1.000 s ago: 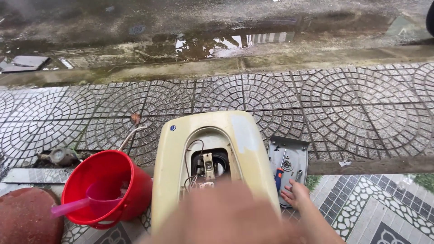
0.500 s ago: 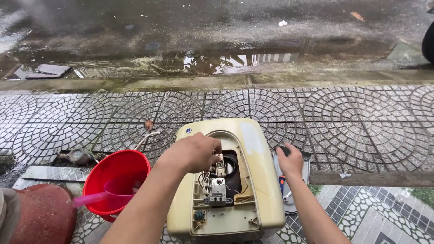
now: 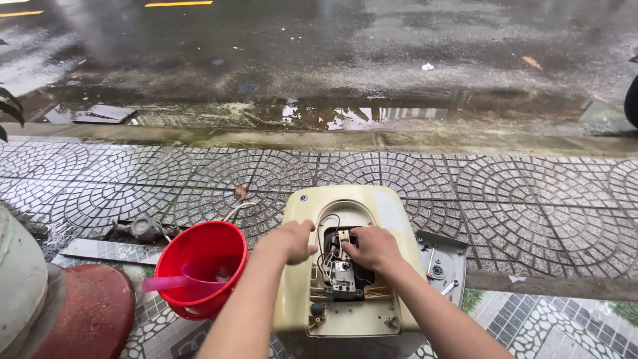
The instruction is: Disassembling an appliance by removing internal electrical and mechanical components using a screwdriver.
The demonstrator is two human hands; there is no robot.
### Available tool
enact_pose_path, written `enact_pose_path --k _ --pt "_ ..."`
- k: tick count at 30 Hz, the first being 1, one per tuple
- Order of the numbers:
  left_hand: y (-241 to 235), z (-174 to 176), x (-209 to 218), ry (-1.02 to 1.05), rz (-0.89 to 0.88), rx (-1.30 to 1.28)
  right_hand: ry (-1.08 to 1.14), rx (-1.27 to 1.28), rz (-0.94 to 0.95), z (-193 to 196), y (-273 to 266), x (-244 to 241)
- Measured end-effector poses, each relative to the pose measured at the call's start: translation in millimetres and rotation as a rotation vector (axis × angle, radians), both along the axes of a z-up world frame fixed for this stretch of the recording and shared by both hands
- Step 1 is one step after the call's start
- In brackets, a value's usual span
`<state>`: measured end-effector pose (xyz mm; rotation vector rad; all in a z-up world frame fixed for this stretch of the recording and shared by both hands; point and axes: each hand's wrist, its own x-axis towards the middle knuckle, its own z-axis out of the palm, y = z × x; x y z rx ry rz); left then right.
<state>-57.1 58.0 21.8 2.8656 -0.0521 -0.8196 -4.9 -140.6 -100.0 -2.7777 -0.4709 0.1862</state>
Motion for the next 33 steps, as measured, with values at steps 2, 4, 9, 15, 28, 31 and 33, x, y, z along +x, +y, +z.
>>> enact_pose_path --k 2,4,9,15,28,31,33 --pt "-10 26 -31 0.186 0.070 -0.028 0.127 -0.053 -0.068 3 3 6" --pt "-21 -18 -28 0.235 0.184 -0.062 0.149 -0.070 -0.086 11 9 4" --pt "-32 -58 -37 0.160 0.375 -0.140 0.154 -0.024 -0.148 12 10 4" --pt "-31 -84 -38 -0.081 0.418 -0.108 0.366 0.699 -0.433 16 -10 21" --pt "-35 -90 -28 -0.139 0.547 -0.159 0.390 1.257 -1.214 -125 -183 17" --pt "-35 -97 -21 -0.151 0.560 -0.149 0.455 0.724 -1.202 -176 -205 -14" --pt "-36 -99 -17 -0.176 0.579 -0.152 0.462 0.451 -1.141 -208 -218 -19"
